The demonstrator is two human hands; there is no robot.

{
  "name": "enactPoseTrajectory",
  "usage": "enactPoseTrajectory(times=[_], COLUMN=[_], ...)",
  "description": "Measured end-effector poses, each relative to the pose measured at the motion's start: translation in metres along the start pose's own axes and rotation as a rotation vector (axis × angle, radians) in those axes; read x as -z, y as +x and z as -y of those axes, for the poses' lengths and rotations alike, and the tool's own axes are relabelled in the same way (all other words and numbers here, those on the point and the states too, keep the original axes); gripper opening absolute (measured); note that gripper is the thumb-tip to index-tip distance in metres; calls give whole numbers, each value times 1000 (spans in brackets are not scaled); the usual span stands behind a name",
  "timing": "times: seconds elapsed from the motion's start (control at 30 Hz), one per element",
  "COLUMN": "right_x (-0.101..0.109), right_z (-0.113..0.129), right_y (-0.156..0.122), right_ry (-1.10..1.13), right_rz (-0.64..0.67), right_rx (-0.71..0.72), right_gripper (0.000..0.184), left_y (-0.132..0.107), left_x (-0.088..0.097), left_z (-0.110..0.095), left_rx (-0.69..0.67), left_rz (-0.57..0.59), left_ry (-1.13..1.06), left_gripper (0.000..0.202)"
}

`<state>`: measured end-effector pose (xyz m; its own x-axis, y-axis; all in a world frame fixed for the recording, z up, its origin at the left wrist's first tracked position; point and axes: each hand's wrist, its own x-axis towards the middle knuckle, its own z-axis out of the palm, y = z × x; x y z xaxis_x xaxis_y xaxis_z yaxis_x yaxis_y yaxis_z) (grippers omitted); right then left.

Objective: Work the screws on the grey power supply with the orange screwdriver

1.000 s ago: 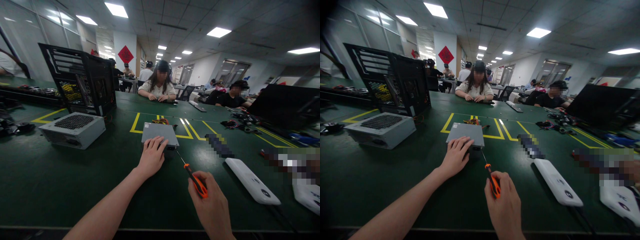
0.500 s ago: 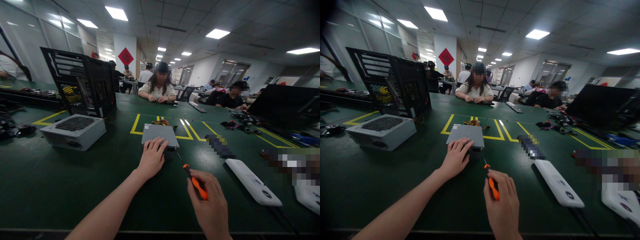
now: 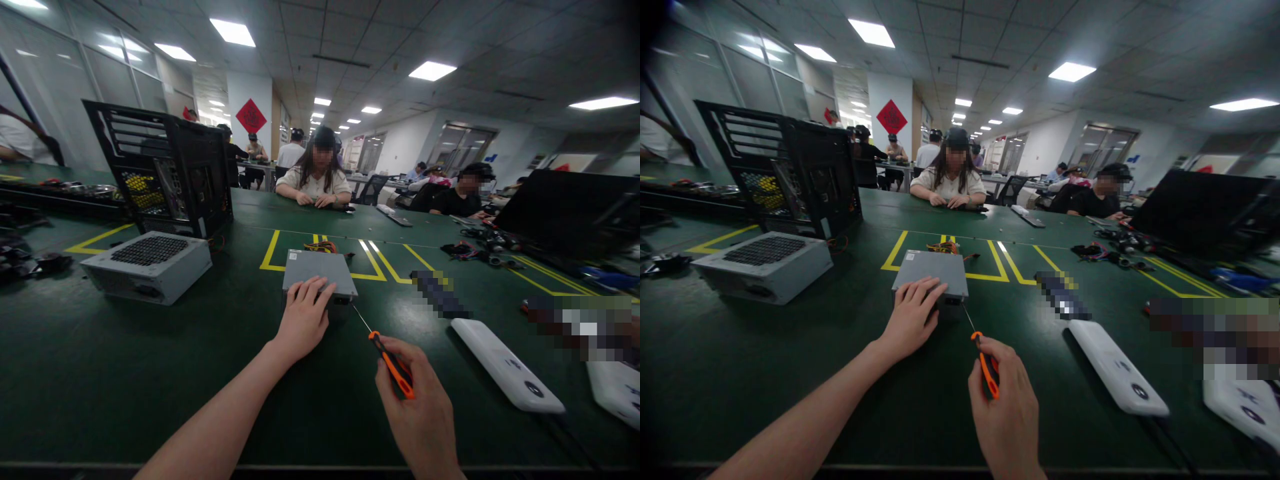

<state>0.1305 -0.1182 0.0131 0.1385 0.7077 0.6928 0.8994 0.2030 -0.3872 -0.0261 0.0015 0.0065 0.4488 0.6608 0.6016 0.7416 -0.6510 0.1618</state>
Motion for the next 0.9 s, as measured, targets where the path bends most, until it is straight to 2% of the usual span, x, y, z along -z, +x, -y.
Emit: enactPoseTrajectory(times=[0.1, 0.27, 0.47, 0.57, 0.7, 0.9], right_x=[0, 3, 0, -1, -1, -4], right_z=[1, 0, 0, 0, -2, -3], right_y=[2, 1, 1, 1, -2, -3], right_ry=[37, 15, 0, 65, 93, 20], right_rz=[14, 16, 7, -32, 0, -7], right_rx=[25, -31, 113, 77, -47, 35], right_gripper=[16, 19, 20, 21, 22, 23], left_y=[0, 0, 0, 0, 1, 1], left_x=[0, 1, 0, 0, 0, -1], left_z=[0, 0, -1, -1, -1, -1], left_rx=[3, 3, 5, 7, 5, 7], left_rz=[4, 7, 12, 10, 5, -1], left_ry=[10, 3, 6, 9, 6, 5], left_gripper=[50, 49, 48, 48, 49, 49])
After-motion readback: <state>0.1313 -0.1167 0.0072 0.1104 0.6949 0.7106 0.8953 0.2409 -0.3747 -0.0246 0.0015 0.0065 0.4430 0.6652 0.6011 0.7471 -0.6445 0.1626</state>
